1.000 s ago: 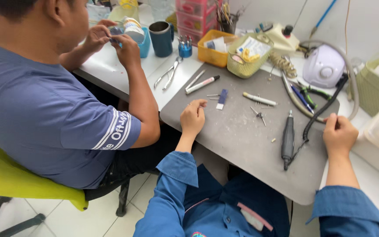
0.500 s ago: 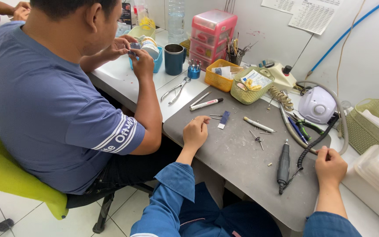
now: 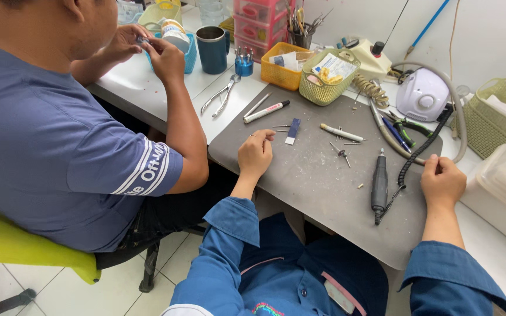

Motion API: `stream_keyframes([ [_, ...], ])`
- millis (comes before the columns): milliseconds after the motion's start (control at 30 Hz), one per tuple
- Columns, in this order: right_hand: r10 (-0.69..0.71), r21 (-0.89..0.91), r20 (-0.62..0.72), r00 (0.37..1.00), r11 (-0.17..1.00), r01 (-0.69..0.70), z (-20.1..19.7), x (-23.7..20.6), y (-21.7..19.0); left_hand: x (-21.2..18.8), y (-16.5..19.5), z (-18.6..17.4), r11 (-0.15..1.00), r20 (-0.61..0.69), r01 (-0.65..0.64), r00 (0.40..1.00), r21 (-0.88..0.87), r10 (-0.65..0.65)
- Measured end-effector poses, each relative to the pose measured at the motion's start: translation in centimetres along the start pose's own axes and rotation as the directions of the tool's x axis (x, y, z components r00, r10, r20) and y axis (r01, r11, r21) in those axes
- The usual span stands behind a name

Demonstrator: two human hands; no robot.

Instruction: The person removes a small tooth-shaped component from a blue dental prosthesis, then uses a rotary tool to grind and shape the component. The person repeatedly checks the fit by placing the component back into the prosthesis and continues grinding until the fit appears satisfactory.

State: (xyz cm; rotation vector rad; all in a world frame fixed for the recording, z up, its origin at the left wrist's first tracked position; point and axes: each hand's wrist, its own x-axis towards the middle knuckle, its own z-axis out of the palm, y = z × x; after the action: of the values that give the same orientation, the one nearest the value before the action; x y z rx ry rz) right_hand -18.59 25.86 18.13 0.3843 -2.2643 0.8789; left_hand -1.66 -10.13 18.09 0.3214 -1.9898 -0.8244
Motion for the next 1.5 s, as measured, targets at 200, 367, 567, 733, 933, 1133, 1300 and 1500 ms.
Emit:
stream_keyframes([
  [200,0.009,0.006,-0.002,1.0,1.0,-0.009,0.0,0.7,0.3,-0.4,-0.5,0.2,0.999,-0.005,-0.017,1.0,-0.035,0.017],
  [367,0.029,0.042,0.03,0.999,0.999,-0.031,0.2,0.1,0.9,-0.7,-0.7,0.5,0.999,0.008,-0.025,1.0,-0.042,0.026],
  [567,0.02,0.102,0.03,0.999,0.995,-0.023,0.5,-0.1,1.5,-1.2,-1.1,0.8,0.996,-0.005,-0.021,1.0,-0.09,0.02],
  [733,0.05,0.14,0.048,0.998,0.989,-0.056,0.2,-0.1,1.5,-1.5,-1.1,0.8,0.996,0.001,0.002,1.0,-0.085,-0.002],
  [933,0.045,0.108,0.037,0.998,0.993,-0.049,0.0,-0.2,1.3,-1.6,-0.9,0.7,0.996,0.008,0.002,1.0,-0.092,-0.001],
  [1133,0.044,0.121,0.043,0.998,0.991,-0.049,-0.3,-0.4,1.2,-1.6,-0.7,0.6,0.996,0.015,-0.009,1.0,-0.092,0.011],
  [1300,0.067,0.141,0.073,0.995,0.987,-0.077,-0.3,-0.3,1.1,-1.7,-0.9,0.6,0.996,0.016,-0.012,1.0,-0.085,0.014],
  [1500,0.082,0.134,0.082,0.993,0.987,-0.092,-0.3,-0.6,1.4,-1.8,-1.2,0.7,0.997,0.028,-0.002,1.0,-0.076,0.004],
])
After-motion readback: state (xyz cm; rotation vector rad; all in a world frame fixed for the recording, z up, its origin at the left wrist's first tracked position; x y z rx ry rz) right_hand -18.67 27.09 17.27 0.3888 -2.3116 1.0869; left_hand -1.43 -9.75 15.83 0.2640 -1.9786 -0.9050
